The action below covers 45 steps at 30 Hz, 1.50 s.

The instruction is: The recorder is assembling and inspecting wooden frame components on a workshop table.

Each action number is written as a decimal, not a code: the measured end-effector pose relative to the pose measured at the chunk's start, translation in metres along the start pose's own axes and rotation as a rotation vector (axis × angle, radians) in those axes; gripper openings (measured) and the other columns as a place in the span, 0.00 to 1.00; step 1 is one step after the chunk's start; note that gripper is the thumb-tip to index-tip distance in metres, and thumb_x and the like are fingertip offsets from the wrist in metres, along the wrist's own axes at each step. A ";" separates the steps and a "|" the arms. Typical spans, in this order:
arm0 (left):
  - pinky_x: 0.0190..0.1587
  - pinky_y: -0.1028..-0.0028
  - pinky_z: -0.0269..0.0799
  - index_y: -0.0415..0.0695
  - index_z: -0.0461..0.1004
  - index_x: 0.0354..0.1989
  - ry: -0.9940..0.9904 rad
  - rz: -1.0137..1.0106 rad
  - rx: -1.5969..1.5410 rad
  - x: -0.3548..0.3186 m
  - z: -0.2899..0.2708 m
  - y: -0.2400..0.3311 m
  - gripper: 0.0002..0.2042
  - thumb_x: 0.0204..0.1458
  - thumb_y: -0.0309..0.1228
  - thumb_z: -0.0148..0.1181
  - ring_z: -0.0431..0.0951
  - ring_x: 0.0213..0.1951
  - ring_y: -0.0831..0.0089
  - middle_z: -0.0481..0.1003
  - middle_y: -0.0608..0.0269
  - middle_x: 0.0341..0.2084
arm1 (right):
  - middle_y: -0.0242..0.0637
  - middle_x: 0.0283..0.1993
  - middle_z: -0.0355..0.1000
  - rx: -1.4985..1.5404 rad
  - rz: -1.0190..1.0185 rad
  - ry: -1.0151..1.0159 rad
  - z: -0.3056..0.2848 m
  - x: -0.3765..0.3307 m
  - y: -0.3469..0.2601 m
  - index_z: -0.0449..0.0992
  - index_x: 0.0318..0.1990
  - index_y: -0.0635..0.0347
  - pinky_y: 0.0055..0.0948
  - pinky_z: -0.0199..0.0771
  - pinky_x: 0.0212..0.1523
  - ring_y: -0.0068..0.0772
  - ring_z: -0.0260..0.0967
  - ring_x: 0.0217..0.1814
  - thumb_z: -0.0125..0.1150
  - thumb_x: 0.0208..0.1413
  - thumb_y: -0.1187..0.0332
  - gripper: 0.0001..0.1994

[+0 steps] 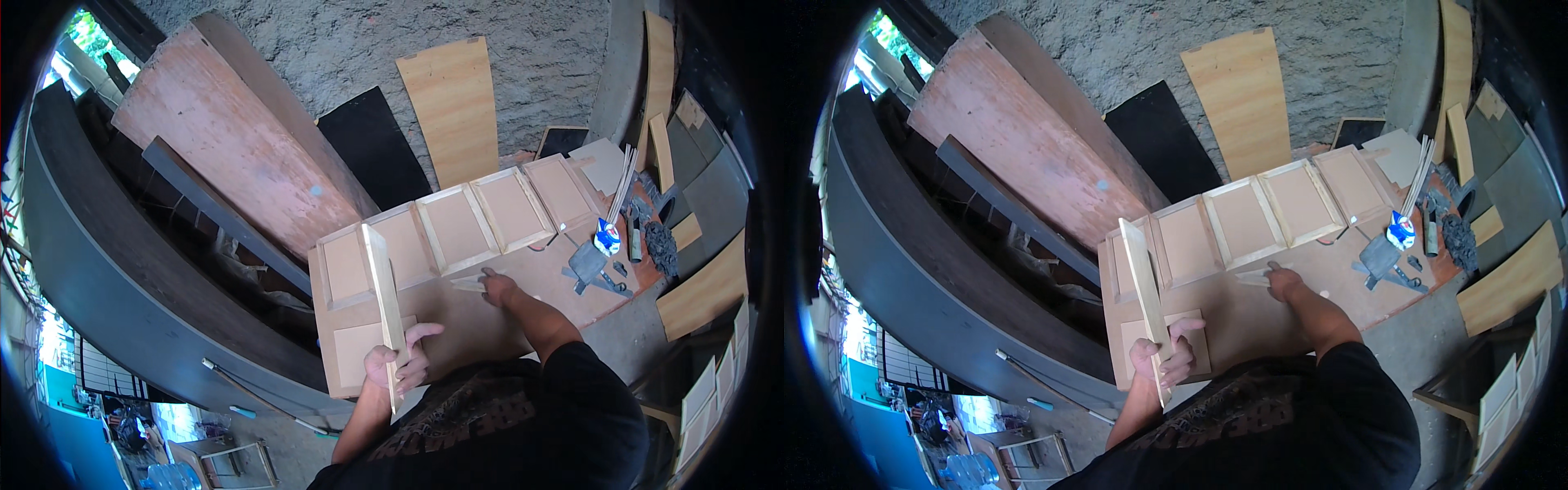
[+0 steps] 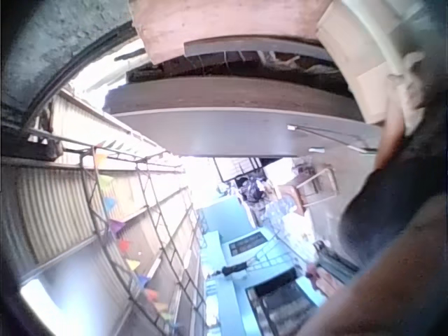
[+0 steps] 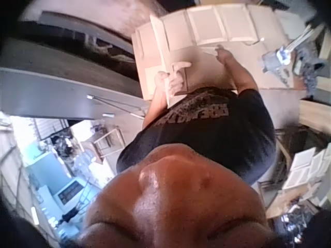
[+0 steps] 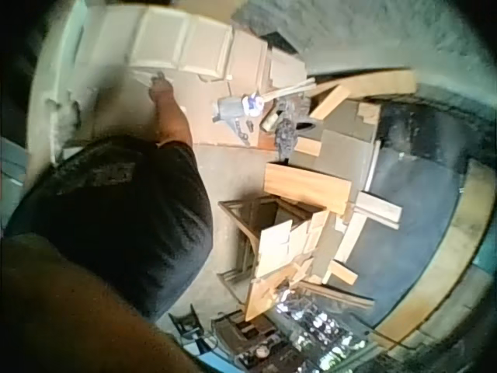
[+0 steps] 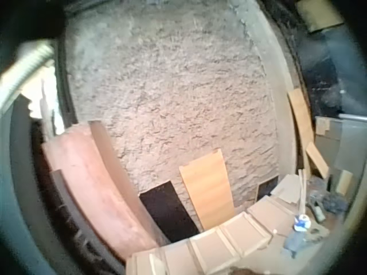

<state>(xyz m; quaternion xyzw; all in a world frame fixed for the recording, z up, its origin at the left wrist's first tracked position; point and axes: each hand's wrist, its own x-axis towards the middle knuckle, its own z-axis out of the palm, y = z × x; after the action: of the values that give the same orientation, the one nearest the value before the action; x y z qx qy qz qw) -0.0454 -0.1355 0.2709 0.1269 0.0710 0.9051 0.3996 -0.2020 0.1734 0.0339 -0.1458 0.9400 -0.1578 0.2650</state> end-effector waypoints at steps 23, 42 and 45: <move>0.14 0.74 0.67 0.35 0.54 0.77 -0.169 -0.089 0.012 0.044 -0.015 0.016 0.39 0.56 0.39 0.55 0.68 0.12 0.73 0.68 0.56 0.20 | 0.54 0.52 0.80 0.535 -0.154 0.155 0.060 -0.044 -0.072 0.81 0.54 0.59 0.50 0.75 0.62 0.58 0.77 0.58 0.70 0.54 0.48 0.27; 0.27 0.68 0.77 0.44 0.49 0.81 0.287 -0.011 0.489 0.039 -0.013 0.024 0.44 0.53 0.32 0.60 0.79 0.30 0.57 0.73 0.30 0.58 | 0.32 0.50 0.78 1.763 -0.110 0.065 -0.081 -0.082 -0.140 0.77 0.64 0.62 0.31 0.77 0.50 0.25 0.76 0.46 0.54 0.75 0.51 0.24; 0.37 0.61 0.82 0.43 0.48 0.81 0.329 -0.062 0.538 0.039 -0.008 0.025 0.45 0.51 0.31 0.60 0.83 0.36 0.51 0.73 0.29 0.60 | 0.34 0.55 0.75 1.771 -0.580 0.266 -0.156 -0.121 -0.149 0.72 0.67 0.68 0.24 0.75 0.52 0.20 0.73 0.47 0.60 0.72 0.59 0.24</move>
<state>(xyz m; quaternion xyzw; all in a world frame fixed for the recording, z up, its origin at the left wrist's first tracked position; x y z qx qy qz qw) -0.0907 -0.1232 0.2753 0.0778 0.3752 0.8498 0.3620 -0.1592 0.1152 0.2707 -0.1003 0.4277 -0.8903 0.1202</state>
